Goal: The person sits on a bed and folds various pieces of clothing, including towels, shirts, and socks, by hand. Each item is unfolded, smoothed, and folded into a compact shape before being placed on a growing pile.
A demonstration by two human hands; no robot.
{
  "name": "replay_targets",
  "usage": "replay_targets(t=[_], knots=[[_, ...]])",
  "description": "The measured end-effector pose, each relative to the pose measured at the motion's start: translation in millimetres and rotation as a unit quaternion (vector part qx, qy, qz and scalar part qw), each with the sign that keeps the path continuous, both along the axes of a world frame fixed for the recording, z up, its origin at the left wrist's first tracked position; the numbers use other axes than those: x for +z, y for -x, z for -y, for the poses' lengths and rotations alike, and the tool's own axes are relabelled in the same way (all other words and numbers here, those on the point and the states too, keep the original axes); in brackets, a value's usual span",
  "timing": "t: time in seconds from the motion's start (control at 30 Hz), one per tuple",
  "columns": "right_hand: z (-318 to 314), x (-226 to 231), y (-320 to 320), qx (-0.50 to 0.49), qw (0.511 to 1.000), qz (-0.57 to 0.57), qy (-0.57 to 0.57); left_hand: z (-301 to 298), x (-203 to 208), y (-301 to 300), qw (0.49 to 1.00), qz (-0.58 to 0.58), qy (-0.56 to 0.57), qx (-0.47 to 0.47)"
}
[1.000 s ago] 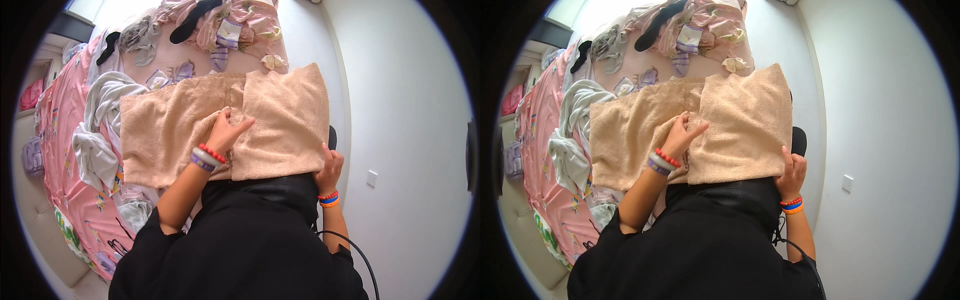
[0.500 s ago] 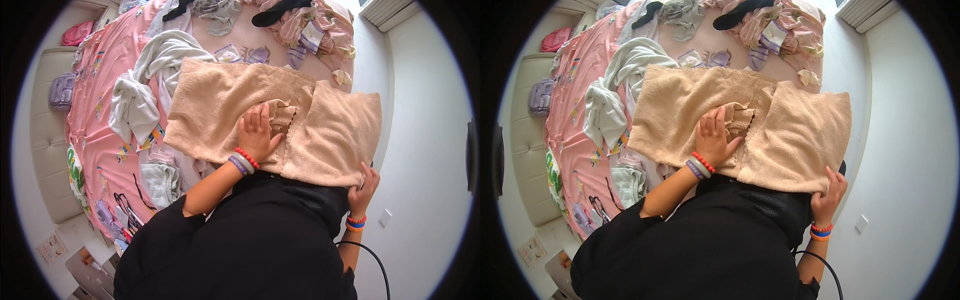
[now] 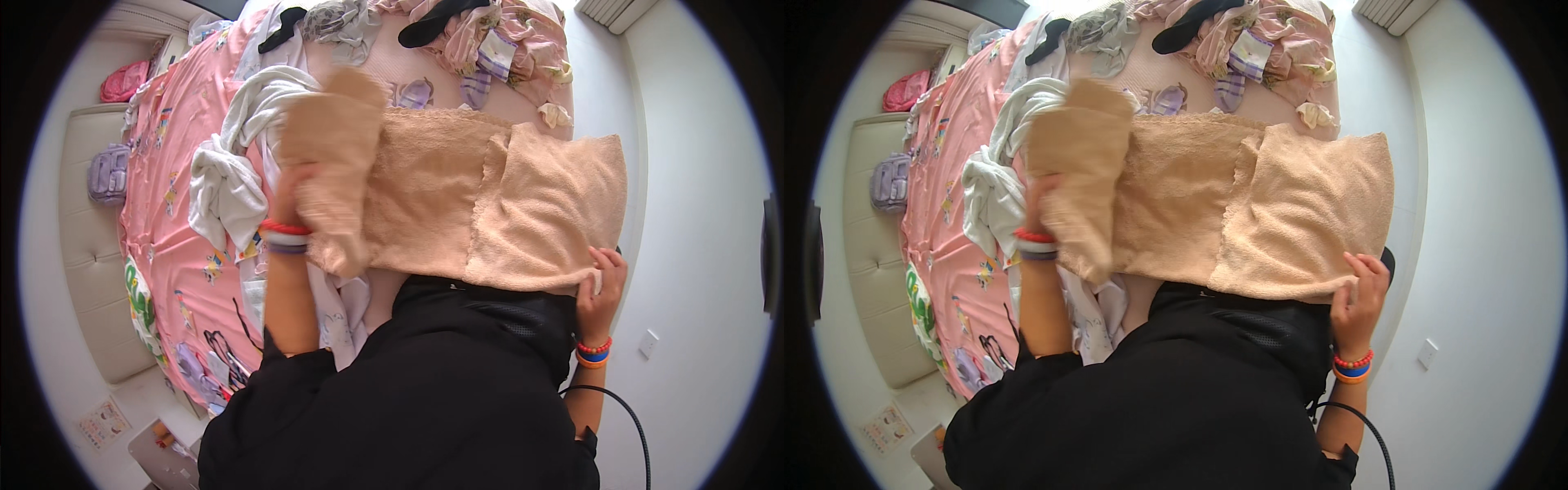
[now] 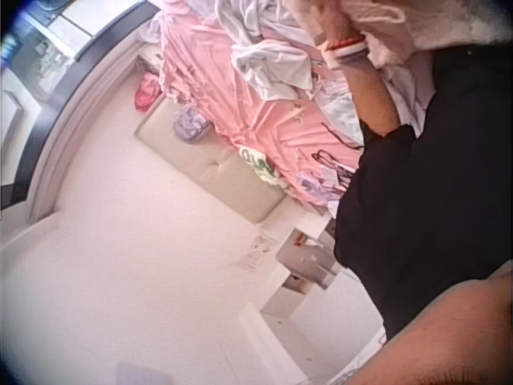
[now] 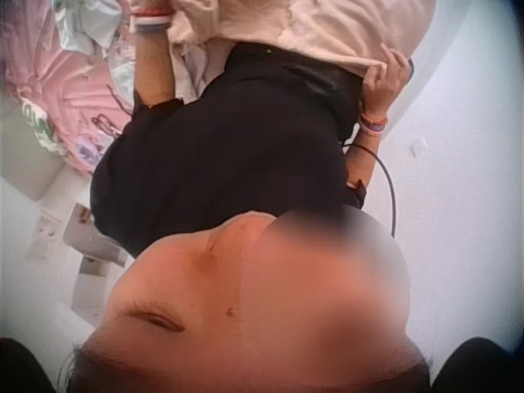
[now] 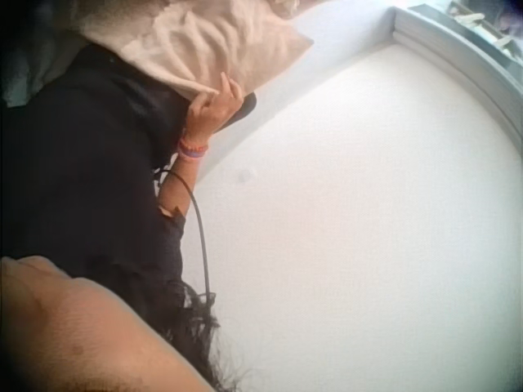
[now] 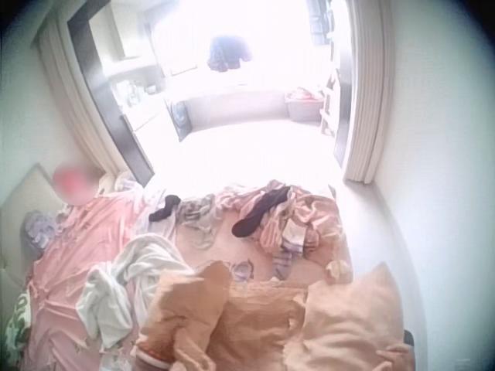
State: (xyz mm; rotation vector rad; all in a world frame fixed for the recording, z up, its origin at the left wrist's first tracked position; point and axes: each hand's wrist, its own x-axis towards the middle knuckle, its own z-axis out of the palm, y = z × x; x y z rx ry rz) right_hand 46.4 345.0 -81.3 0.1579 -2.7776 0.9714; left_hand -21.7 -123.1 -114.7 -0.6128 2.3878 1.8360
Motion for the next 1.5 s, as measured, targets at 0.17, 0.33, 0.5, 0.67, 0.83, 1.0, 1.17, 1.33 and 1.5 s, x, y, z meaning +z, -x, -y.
replay_targets(t=[0.17, 0.33, 0.5, 0.67, 0.83, 1.0, 1.17, 1.33, 1.5], knots=[[-22.8, 22.3, 4.0, -0.013, 1.0, -0.019, -0.012, 157.0, 56.6, -53.7, 0.989, -0.037, -0.009, 0.144], [-39.0, 34.2, 17.4, -0.023, 0.999, -0.047, -0.014, 240.8, 101.9, -93.8, 0.971, -0.094, 0.011, 0.22], [-33.9, 39.3, 26.7, -0.002, 0.998, -0.06, -0.022, 262.2, 147.0, -67.3, 0.97, -0.132, 0.051, 0.197], [-24.5, 39.1, 25.5, 0.012, 0.999, -0.044, -0.027, 170.9, 122.4, -10.5, 0.968, -0.111, 0.223, 0.024], [-12.1, 35.7, 22.0, 0.023, 1.0, -0.011, -0.008, 22.2, 26.4, -0.3, 0.828, -0.089, 0.477, -0.28], [-6.2, 42.4, 17.3, 0.08, 0.996, 0.024, -0.024, 16.1, 18.6, -31.2, 0.93, 0.007, 0.338, -0.144], [22.1, 35.9, 31.0, 0.196, 0.974, 0.113, 0.029, 110.5, -8.1, -57.0, 0.766, 0.132, 0.615, 0.13], [68.4, 23.9, 38.3, 0.344, 0.926, 0.142, 0.057, 145.6, -33.9, -78.2, 0.952, 0.19, 0.232, 0.058], [120.8, 21.1, 55.0, 0.401, 0.899, 0.157, 0.081, 144.8, -17.2, -87.2, 0.956, 0.105, 0.262, 0.075]])
